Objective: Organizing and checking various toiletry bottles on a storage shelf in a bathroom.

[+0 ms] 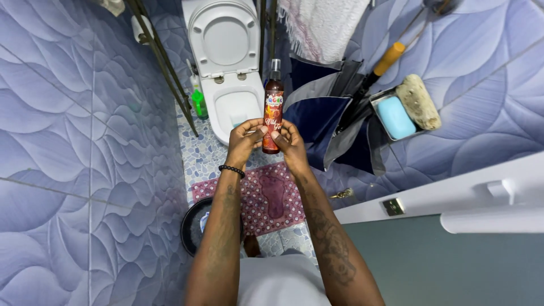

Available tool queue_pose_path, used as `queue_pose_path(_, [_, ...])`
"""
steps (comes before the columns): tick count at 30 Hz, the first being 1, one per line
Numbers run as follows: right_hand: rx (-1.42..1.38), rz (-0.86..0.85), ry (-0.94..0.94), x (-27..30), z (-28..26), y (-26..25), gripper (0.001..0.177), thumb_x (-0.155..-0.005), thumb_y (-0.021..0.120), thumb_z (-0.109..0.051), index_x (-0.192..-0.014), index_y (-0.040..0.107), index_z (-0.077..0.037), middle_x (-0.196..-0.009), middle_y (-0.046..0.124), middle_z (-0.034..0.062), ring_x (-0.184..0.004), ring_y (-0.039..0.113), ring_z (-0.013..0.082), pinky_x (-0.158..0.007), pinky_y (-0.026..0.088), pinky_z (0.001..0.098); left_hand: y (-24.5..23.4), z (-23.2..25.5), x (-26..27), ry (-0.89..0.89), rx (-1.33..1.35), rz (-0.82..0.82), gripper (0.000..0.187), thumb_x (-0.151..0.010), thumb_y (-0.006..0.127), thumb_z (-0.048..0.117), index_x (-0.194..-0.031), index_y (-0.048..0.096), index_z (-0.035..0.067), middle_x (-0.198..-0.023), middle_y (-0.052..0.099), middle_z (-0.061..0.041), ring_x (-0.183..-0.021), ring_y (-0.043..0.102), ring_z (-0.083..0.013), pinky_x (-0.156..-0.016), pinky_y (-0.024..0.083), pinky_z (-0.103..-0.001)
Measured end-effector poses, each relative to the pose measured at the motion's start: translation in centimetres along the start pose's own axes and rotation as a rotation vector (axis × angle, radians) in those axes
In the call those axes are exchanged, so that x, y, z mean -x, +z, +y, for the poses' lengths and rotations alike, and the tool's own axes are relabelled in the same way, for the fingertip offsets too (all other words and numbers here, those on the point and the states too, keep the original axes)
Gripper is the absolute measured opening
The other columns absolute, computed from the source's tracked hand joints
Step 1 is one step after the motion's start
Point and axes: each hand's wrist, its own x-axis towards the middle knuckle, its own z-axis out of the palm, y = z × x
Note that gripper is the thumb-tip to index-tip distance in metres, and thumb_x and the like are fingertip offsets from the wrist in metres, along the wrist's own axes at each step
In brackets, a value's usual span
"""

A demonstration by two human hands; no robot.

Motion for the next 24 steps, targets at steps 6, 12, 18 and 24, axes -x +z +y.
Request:
queue_pose_path(6, [0.021,-0.018,0.042,-1.3,1.1,1.8,0.055,-0.095,0.072,-0.021,-0.143,0.051,-0.004,-0.117,0.068,0.0065,-0.108,0.065,0.0133,-0.096,0.052,0.0299,-2.2,0.2,-0.4,-0.025,-0.007,0.064,0.039,-0.089,0.076,0.025,-0.124,0.071,0.008,-0.113,0.074,-0.006,-0.1,0.07,-0.0161,-0.084,0.057,-0.033])
queue_pose_path(12, [0.032,-0.069,0.064,-3.1,3.0,2.6,0.054,-0.095,0.073,-0.021,-0.142,0.052,-0.004,-0.115,0.067,0.006,-0.106,0.065,0.013,-0.096,0.053,0.0293,-3.9,0.1,-1.2,-0.027,-0.001,0.109,0.04,-0.09,0.076,0.026,-0.125,0.071,0.007,-0.111,0.074,-0.007,-0.1,0.071,-0.0163,-0.084,0.059,-0.035])
queue_pose_path(18, [0.052,-0.156,0.063,-6.9,3.4,3.9,0.054,-0.095,0.073,-0.023,-0.141,0.053,-0.004,-0.116,0.067,0.0066,-0.106,0.065,0.0138,-0.094,0.054,0.0305,-5.4,1.6,-3.2,0.003,0.045,0.164,0.039,-0.088,0.076,0.025,-0.122,0.071,0.007,-0.11,0.075,-0.006,-0.098,0.072,-0.0164,-0.083,0.06,-0.033])
queue_pose_path(24, [0.061,-0.194,0.112,-10.7,1.1,5.4,0.055,-0.095,0.072,-0.025,-0.143,0.051,-0.005,-0.118,0.066,0.0062,-0.109,0.064,0.0139,-0.096,0.053,0.0303,-6.1,2.4,-6.9,0.054,0.021,0.217,0.039,-0.089,0.076,0.025,-0.123,0.071,0.007,-0.111,0.073,-0.005,-0.098,0.071,-0.0156,-0.083,0.059,-0.032])
